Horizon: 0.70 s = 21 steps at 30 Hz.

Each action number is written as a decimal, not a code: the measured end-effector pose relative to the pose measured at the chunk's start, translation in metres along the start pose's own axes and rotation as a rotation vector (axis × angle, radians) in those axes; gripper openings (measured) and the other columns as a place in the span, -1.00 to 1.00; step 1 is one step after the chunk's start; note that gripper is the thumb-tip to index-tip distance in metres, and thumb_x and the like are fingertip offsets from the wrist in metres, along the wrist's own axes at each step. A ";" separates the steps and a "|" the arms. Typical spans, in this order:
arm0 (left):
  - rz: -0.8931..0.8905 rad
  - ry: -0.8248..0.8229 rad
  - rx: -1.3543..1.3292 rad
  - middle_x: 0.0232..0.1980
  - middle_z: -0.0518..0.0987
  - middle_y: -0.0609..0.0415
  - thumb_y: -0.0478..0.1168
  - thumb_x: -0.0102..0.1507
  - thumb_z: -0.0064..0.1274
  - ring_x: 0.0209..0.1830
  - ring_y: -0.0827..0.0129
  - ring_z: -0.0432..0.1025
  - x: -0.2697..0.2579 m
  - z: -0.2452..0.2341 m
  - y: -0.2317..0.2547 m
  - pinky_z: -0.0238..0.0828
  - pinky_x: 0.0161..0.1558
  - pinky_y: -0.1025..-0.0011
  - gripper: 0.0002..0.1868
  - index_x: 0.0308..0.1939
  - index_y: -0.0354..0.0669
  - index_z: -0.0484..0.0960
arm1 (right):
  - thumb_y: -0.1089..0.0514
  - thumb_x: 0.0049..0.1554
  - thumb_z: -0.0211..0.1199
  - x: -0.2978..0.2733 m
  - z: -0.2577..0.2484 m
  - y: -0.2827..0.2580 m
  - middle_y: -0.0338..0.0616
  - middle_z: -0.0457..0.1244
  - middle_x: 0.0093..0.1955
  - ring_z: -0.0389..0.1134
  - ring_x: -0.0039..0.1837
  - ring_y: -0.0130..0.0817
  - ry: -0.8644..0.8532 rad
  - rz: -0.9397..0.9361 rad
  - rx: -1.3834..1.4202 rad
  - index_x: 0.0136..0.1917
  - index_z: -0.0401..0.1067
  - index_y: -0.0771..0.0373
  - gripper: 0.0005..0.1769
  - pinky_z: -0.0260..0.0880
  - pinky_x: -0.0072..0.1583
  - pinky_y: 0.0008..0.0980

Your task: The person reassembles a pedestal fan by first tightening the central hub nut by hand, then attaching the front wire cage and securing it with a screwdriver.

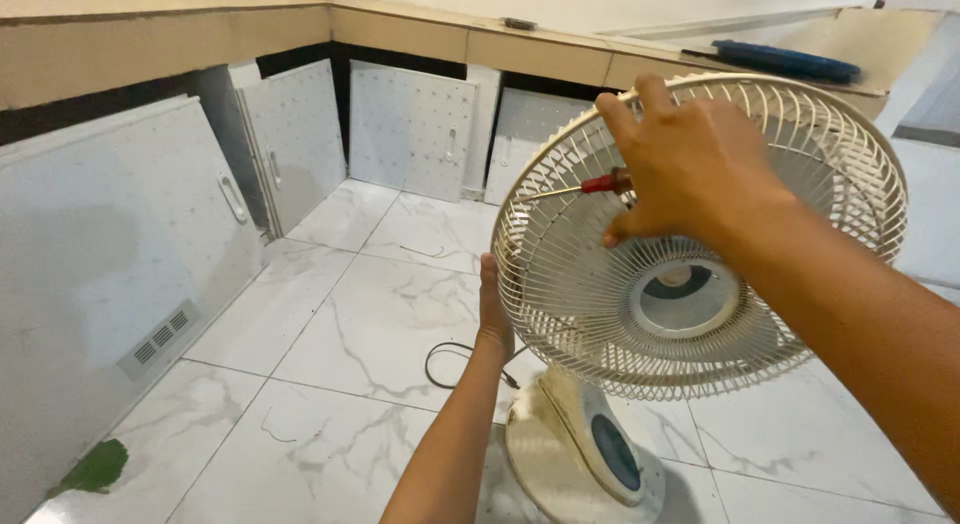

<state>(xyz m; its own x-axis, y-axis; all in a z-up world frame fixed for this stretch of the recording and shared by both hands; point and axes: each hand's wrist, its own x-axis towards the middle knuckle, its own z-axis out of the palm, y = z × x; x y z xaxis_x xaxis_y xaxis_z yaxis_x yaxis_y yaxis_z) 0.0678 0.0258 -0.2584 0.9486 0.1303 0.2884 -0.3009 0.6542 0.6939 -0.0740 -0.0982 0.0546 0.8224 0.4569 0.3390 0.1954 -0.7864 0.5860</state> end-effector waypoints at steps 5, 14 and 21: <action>-0.034 -0.063 -0.100 0.33 0.51 0.03 0.58 0.22 -0.45 0.30 0.26 0.39 -0.004 -0.002 -0.004 0.32 0.30 0.28 0.00 0.43 -0.06 0.38 | -0.53 -0.42 0.63 0.002 0.006 -0.002 0.09 0.16 0.35 0.44 0.11 0.05 0.008 0.022 0.020 0.55 0.11 0.16 0.48 0.55 0.02 -0.16; 0.001 -0.114 -0.338 0.16 0.54 -0.03 0.52 0.33 -0.44 0.10 0.22 0.44 -0.004 0.008 0.000 0.43 0.12 0.25 -0.07 0.36 -0.18 0.42 | -0.52 -0.49 0.66 -0.002 0.013 0.001 0.12 0.19 0.25 0.46 -0.01 0.08 0.104 0.007 0.026 0.46 0.17 0.24 0.46 0.53 -0.04 -0.11; -0.004 -0.031 -0.306 0.21 0.54 0.05 0.46 0.32 -0.40 0.15 0.29 0.44 -0.002 0.011 0.000 0.41 0.19 0.32 -0.15 0.36 -0.09 0.44 | -0.56 -0.53 0.64 0.001 0.019 0.005 0.13 0.22 0.21 0.46 -0.02 0.04 0.135 -0.002 -0.019 0.43 0.20 0.27 0.48 0.51 -0.06 -0.17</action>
<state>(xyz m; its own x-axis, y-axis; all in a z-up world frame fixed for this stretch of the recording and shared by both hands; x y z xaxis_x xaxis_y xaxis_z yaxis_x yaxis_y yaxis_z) 0.0644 0.0176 -0.2520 0.9449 0.1073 0.3091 -0.2487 0.8494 0.4655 -0.0619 -0.1101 0.0437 0.7426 0.5114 0.4325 0.1864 -0.7780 0.6000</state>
